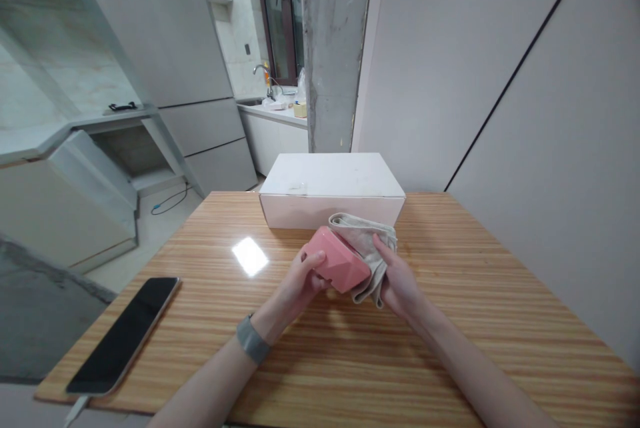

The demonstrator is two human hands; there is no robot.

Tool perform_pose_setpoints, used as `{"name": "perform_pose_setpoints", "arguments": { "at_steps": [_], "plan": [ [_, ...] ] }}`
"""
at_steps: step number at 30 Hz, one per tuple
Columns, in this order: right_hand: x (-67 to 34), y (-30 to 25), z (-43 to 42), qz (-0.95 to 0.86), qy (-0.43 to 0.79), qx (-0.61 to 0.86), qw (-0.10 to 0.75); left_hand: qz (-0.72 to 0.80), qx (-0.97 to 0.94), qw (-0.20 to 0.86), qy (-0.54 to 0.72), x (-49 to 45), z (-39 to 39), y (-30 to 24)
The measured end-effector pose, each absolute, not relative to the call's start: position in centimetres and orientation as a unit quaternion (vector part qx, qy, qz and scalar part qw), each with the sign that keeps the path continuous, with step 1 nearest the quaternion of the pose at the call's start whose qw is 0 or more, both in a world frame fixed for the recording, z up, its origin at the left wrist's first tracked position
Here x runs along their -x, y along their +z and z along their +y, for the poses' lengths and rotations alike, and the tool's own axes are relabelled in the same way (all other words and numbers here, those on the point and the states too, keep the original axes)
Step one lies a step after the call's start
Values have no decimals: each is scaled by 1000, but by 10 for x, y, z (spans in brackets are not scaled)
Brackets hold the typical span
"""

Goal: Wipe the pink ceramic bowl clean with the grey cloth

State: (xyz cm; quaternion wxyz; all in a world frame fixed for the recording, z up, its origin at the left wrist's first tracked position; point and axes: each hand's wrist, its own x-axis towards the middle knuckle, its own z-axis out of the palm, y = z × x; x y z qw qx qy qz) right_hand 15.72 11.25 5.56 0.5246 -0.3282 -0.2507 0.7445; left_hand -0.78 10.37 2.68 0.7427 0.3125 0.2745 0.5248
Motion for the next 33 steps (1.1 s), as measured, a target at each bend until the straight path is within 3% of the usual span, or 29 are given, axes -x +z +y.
{"name": "perform_pose_setpoints", "arguments": {
  "at_steps": [9,20,25,33],
  "plan": [
    [-146,63,111,-204,742,288,569,334,-311,640,618,2,105,24],
    [-164,52,116,-247,718,324,564,277,-305,699,585,2,104,29],
    [-162,49,114,-269,710,332,560,258,-358,739,510,5,98,32],
    [-158,56,110,-253,708,329,572,360,-405,623,564,6,102,28]
  ]
}}
